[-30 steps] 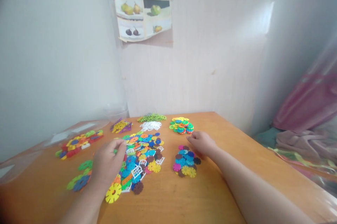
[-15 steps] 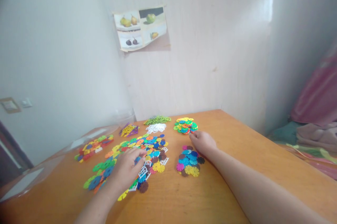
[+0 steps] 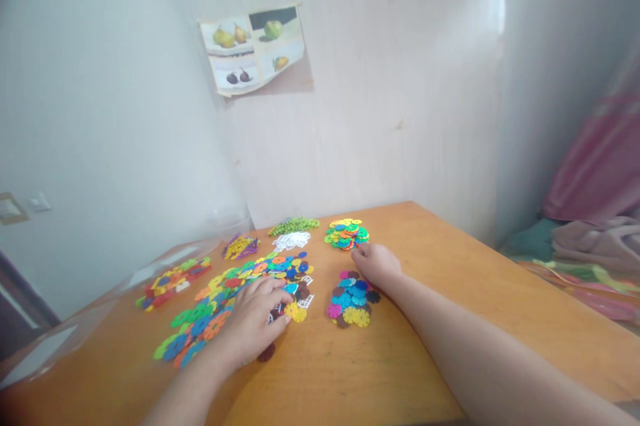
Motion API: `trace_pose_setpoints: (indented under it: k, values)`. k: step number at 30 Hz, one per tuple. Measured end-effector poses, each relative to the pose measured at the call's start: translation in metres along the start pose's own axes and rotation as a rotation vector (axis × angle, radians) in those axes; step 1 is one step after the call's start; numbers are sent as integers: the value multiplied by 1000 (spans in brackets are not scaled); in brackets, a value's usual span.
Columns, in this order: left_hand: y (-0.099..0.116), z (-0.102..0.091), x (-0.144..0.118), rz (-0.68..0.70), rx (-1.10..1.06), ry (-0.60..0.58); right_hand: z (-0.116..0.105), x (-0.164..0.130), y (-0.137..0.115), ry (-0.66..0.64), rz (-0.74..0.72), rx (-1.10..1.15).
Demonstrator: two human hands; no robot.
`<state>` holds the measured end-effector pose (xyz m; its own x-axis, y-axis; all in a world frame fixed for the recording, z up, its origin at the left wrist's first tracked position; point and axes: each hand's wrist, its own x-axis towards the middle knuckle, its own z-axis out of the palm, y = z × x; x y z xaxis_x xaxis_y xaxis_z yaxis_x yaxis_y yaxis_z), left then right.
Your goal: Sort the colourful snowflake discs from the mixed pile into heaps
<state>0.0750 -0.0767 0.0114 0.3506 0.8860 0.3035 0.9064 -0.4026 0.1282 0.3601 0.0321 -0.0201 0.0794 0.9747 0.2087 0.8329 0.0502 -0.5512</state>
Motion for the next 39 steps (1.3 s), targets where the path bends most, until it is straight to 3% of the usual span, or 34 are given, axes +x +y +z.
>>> trace_pose_setpoints:
  k: [7,12,18,21,26,34,39]
  values:
    - [7,4,18,-2,-130,41,3,2,2,7,-6,-35]
    - [25,13,44,-40,-235,120,4,3,1,0,-2,-16]
    - [61,30,70,-34,-268,76,5,5,3,9,-46,-3]
    - [68,35,77,5,-274,21,6,6,3,12,-48,5]
    - [51,26,78,64,-240,-16,5,6,2,0,-43,5]
    - [14,-22,48,109,-194,-159,4,7,2,-22,-38,-4]
    - [13,-23,32,148,-109,-203,5,7,3,-34,-42,-19]
